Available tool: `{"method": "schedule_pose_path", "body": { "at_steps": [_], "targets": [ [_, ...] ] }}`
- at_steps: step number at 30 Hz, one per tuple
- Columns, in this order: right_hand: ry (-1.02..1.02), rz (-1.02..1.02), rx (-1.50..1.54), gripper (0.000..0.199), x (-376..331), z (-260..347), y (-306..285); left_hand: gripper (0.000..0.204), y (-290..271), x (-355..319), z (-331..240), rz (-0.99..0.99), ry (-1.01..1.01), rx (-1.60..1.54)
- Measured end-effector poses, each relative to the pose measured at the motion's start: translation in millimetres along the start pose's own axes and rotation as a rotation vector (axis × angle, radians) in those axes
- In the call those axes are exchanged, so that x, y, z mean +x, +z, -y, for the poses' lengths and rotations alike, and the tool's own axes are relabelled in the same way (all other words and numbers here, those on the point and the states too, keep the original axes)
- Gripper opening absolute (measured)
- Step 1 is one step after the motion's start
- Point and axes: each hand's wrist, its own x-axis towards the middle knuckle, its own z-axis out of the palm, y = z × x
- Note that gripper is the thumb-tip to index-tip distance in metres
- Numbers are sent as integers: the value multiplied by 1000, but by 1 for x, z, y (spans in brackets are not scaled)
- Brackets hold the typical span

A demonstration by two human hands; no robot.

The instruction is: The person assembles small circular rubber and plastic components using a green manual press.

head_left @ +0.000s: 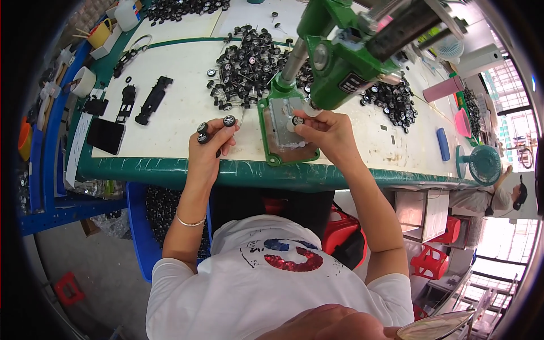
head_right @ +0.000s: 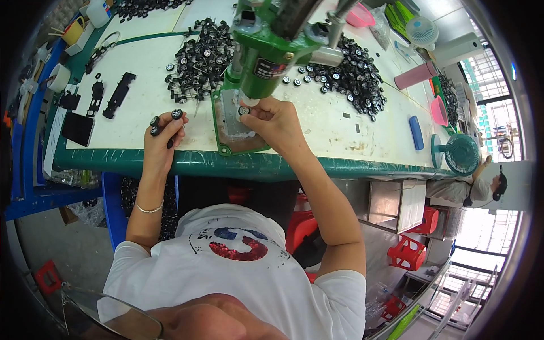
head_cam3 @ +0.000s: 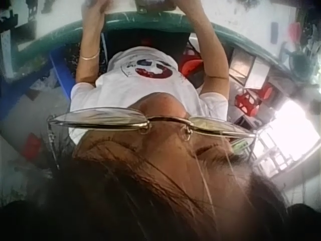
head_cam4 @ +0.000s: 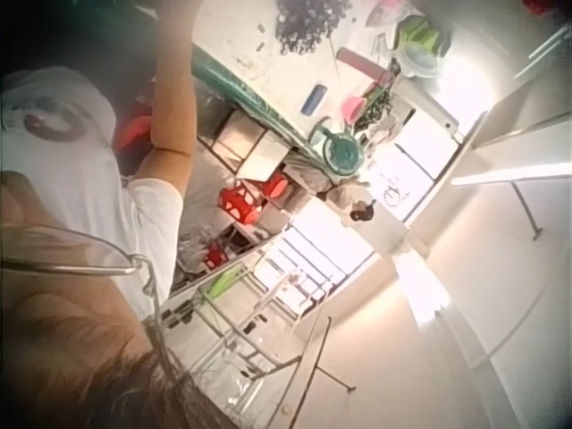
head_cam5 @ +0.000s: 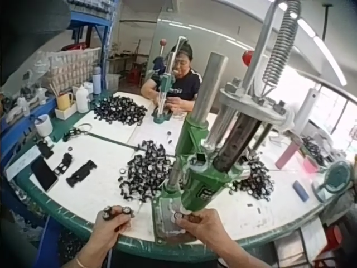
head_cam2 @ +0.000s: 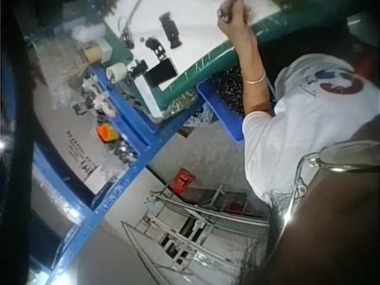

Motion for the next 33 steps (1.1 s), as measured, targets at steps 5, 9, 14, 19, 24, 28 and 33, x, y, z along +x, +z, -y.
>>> {"method": "schedule_pose_path", "body": {
  "at_steps": [5,9,14,19,24,28,33],
  "targets": [
    [57,45,108,34,-2,-12,-3,19,27,5,-2,74,4,8],
    [34,35,101,37,-6,-13,0,19,36,1,-6,113,23,37],
    [-42,101,225,34,-5,-19,-8,19,30,-4,-8,91,17,77],
    [154,30,308,26,10,-12,-17,19,32,0,-7,54,1,96],
    [294,170,366,18,22,-11,-20,16,59,8,-5,185,30,168],
    [281,143,305,16,19,-2,-17,17,76,11,8,252,106,240],
    [292,150,264,15,19,4,-15,19,84,5,15,209,234,347]
  ]
}}
